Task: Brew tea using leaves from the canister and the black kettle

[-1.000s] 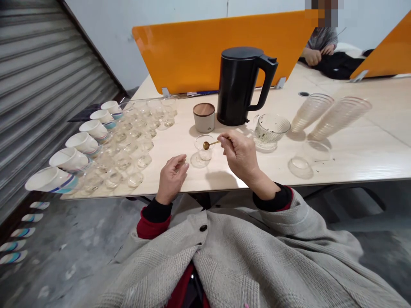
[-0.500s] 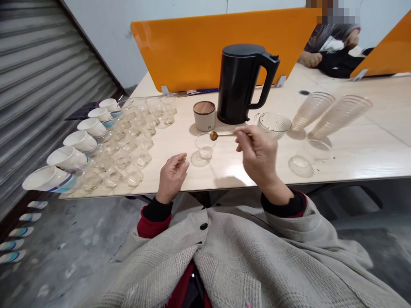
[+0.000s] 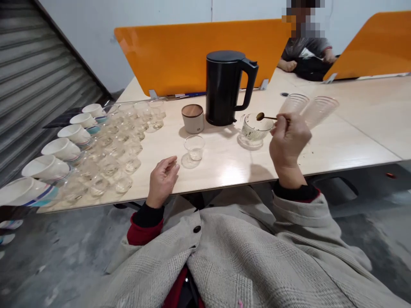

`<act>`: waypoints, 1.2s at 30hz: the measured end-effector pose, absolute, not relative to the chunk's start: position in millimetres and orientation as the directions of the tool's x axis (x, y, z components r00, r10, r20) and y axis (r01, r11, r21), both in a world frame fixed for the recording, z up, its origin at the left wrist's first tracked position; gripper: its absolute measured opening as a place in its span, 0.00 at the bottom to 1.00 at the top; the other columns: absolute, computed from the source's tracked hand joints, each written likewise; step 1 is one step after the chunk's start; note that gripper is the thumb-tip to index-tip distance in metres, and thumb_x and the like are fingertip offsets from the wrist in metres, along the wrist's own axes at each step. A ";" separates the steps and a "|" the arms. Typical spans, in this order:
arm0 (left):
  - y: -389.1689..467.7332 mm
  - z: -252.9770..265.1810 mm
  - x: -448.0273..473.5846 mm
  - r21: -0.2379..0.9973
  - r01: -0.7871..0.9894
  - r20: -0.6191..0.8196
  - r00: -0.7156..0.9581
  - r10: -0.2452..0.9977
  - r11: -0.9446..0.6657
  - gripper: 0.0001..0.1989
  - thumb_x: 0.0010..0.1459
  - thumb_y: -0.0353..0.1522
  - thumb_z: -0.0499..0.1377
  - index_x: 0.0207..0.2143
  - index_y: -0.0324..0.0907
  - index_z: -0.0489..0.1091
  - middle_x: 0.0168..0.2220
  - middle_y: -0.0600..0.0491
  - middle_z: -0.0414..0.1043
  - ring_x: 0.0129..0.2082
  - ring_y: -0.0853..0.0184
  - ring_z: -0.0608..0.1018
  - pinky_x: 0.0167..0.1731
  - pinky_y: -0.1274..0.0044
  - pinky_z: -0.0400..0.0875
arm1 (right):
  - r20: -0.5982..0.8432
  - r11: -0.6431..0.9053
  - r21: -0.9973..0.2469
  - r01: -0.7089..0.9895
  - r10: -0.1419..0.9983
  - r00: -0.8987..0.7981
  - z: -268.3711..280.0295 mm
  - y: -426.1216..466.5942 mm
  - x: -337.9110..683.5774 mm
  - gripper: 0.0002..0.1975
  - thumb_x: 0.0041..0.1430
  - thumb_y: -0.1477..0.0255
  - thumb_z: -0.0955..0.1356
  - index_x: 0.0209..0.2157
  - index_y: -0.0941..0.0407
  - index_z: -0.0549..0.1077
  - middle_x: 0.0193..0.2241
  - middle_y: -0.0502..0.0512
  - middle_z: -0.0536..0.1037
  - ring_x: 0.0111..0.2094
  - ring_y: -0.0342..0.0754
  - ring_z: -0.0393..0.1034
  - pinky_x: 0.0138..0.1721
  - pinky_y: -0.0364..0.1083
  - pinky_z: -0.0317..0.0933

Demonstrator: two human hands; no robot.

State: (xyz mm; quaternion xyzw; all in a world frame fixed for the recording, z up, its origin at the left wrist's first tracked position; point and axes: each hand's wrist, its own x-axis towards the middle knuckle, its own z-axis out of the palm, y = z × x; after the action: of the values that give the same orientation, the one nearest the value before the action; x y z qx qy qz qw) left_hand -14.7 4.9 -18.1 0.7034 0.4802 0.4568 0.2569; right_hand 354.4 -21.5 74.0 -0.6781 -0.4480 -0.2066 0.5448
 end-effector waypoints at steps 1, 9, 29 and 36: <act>5.2 -18.0 -15.0 0.802 0.439 0.394 0.121 0.911 -0.405 0.17 0.68 0.41 0.62 0.55 0.44 0.78 0.52 0.45 0.81 0.51 0.57 0.82 0.54 0.63 0.79 | 0.751 -0.087 -0.522 0.849 0.425 0.505 74.5 -18.5 356.1 0.11 0.67 0.73 0.64 0.40 0.59 0.80 0.27 0.55 0.79 0.31 0.49 0.75 0.41 0.48 0.67; 5.8 -18.4 -15.9 0.806 0.428 0.395 0.123 0.910 -0.408 0.18 0.68 0.42 0.62 0.54 0.44 0.79 0.53 0.45 0.81 0.53 0.56 0.81 0.56 0.63 0.79 | 0.556 -0.386 -0.371 0.844 0.636 0.535 67.3 3.5 357.1 0.10 0.70 0.72 0.64 0.39 0.57 0.78 0.40 0.63 0.83 0.37 0.53 0.72 0.39 0.49 0.58; 4.1 -14.9 -15.2 0.801 0.445 0.385 0.130 0.914 -0.400 0.17 0.69 0.41 0.61 0.54 0.43 0.79 0.53 0.45 0.81 0.54 0.56 0.81 0.55 0.63 0.79 | 0.571 -0.210 -0.497 0.842 0.651 0.500 50.4 21.8 366.4 0.07 0.65 0.73 0.67 0.31 0.54 0.75 0.32 0.57 0.79 0.36 0.53 0.72 0.44 0.52 0.62; 5.0 -16.9 -16.5 0.790 0.455 0.393 0.139 0.909 -0.411 0.17 0.69 0.41 0.61 0.54 0.44 0.79 0.54 0.45 0.82 0.54 0.56 0.81 0.56 0.62 0.78 | 0.502 -0.088 -0.708 0.701 0.636 0.586 53.5 16.6 361.9 0.08 0.65 0.75 0.68 0.30 0.53 0.75 0.23 0.48 0.75 0.26 0.48 0.73 0.38 0.49 0.66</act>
State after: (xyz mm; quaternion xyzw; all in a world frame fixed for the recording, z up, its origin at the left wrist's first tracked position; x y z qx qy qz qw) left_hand -16.5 5.0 -16.9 0.7109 0.4795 0.4477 0.2537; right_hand 361.9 16.6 53.5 -0.7369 -0.4537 -0.0324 0.5001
